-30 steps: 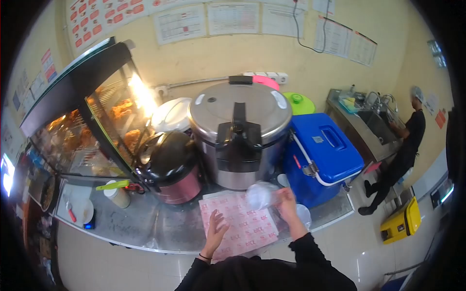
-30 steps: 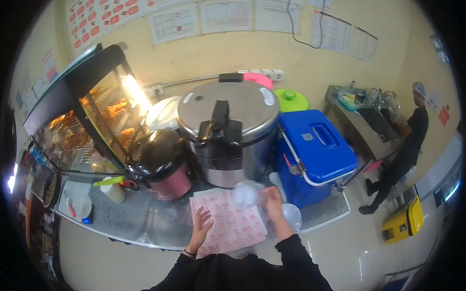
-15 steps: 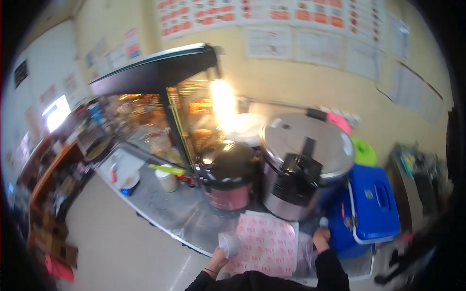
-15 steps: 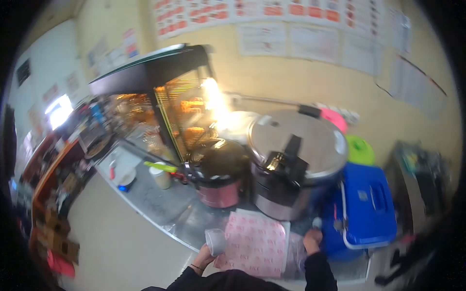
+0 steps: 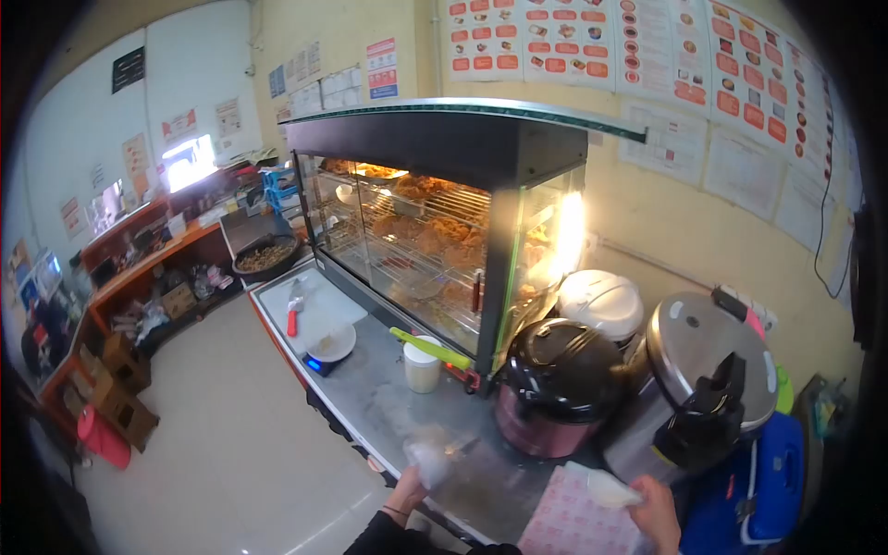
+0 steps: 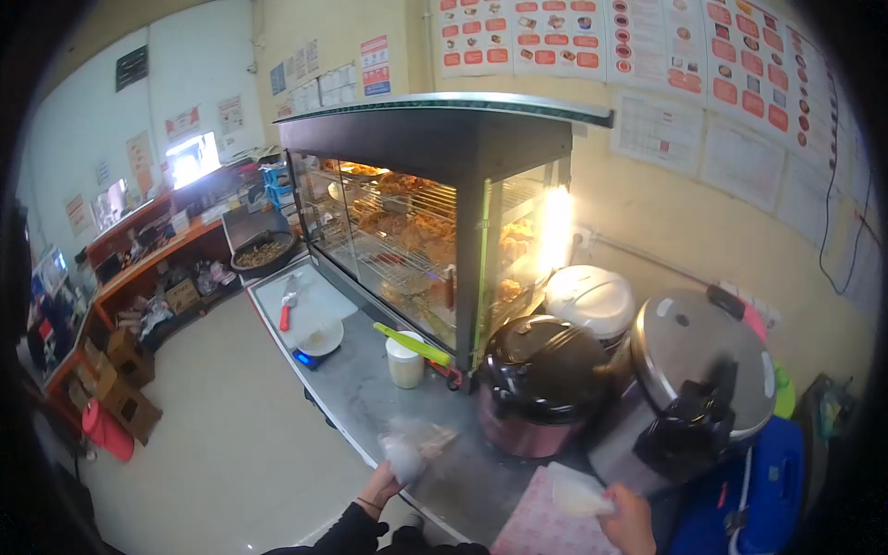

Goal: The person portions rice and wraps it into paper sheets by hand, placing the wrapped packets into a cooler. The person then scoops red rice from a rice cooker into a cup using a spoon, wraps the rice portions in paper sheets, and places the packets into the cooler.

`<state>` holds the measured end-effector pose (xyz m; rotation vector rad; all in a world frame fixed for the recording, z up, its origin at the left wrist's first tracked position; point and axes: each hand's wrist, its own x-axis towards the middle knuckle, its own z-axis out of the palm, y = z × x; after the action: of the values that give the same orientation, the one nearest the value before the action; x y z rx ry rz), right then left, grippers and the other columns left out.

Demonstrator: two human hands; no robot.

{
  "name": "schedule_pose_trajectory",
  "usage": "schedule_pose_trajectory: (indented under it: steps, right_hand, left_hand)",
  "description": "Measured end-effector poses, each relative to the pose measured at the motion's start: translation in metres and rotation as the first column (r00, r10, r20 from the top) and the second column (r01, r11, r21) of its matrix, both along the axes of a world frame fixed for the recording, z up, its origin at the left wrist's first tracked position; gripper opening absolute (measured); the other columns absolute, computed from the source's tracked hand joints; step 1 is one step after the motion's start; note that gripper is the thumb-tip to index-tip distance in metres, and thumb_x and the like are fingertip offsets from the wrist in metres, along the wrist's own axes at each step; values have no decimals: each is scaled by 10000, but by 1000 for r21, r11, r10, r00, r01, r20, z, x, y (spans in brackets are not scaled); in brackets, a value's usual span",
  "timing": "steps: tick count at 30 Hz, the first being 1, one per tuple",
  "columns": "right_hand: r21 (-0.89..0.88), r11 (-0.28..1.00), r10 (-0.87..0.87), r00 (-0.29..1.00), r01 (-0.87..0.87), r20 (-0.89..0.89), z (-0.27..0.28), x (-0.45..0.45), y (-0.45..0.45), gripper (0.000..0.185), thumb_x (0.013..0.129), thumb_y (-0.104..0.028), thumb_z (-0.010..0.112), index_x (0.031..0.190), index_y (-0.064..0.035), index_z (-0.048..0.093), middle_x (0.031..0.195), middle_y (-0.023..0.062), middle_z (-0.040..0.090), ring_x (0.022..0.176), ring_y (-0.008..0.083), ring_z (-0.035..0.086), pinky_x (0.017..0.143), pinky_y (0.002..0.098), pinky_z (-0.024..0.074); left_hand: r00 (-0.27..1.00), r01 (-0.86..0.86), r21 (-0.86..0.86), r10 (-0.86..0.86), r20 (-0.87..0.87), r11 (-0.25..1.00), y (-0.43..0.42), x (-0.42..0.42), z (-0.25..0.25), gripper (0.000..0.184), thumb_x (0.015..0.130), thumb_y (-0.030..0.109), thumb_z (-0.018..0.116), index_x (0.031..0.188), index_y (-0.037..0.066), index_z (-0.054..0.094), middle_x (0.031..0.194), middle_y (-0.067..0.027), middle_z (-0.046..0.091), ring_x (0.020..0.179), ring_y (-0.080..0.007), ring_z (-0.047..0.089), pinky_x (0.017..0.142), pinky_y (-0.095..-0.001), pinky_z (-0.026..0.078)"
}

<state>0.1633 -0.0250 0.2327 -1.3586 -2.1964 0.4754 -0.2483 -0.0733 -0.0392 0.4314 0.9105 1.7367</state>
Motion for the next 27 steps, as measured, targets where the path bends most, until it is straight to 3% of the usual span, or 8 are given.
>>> schedule_pose_trajectory:
  steps: [1, 2, 3, 5, 7, 11, 13, 27]
  right_hand:
    - [96, 990, 99, 993, -105, 64, -15, -24, 25, 183, 583, -65, 568, 762, -45, 535, 621, 162, 523, 636, 369, 541, 578, 431, 416]
    - [88, 990, 97, 990, -106, 102, -3, -69, 45, 190, 562, -46, 561, 750, -35, 543, 648, 151, 525, 680, 360, 537, 610, 427, 420]
    - [367, 892, 253, 964, -263, 76, 10, -115, 68, 185, 568, -43, 556, 751, -20, 538, 741, 163, 536, 753, 347, 522, 659, 414, 419]
    - [477, 820, 213, 942, -316, 259, 15, -179, 126, 164, 610, -59, 531, 764, -6, 531, 865, 169, 522, 851, 343, 501, 749, 416, 415]
    - [614, 655, 204, 886, -440, 417, 11, -216, 183, 182, 587, -80, 554, 754, -9, 536, 877, 169, 535, 946, 320, 495, 789, 395, 409]
    - [258, 933, 42, 788, -251, 615, 10, -245, 210, 182, 663, -243, 545, 662, -64, 582, 644, 145, 592, 655, 288, 596, 702, 416, 441]
    - [314, 901, 46, 787, -298, 615, 5, -244, 211, 247, 692, -306, 516, 626, -77, 579, 556, 139, 576, 542, 291, 584, 627, 419, 449]
    - [230, 906, 183, 818, -356, 545, 14, -260, 145, 246, 656, -279, 556, 618, -37, 537, 502, 155, 528, 502, 321, 560, 521, 411, 441]
  left_hand:
    - [928, -42, -41, 24, -371, 998, 24, -33, -52, 278, 856, 109, 434, 1105, -3, 491, 977, -130, 588, 888, -232, 581, 763, -334, 462]
    - [802, -3, -107, -62, -594, 994, 24, -54, -57, 285, 840, 118, 455, 1094, -2, 504, 965, -144, 593, 878, -246, 582, 757, -336, 459]
    - [617, 10, -166, -136, -775, 986, 21, -67, -23, 292, 824, 128, 477, 1083, -2, 518, 954, -159, 598, 867, -260, 584, 751, -338, 457]
    - [732, 96, -542, -428, -530, 835, 25, -77, 91, 261, 758, 170, 541, 961, 19, 607, 885, -199, 607, 819, -344, 580, 730, -383, 455]
    - [432, 157, -455, -475, -767, 877, 50, -112, 41, 274, 744, 213, 540, 921, 21, 622, 839, -199, 614, 809, -368, 579, 735, -406, 454]
    - [58, 120, -632, -641, -765, 765, 75, -116, 69, 318, 723, 251, 520, 927, 26, 615, 866, -221, 598, 861, -366, 568, 773, -419, 442]
    - [-23, 106, -613, -614, -789, 783, 83, -117, 63, 320, 716, 251, 505, 909, 23, 618, 871, -232, 590, 878, -373, 558, 784, -429, 437]
    - [85, -7, -670, -667, -740, 742, 99, -155, 61, 391, 677, 216, 444, 964, -11, 581, 936, -280, 560, 941, -396, 529, 843, -420, 415]
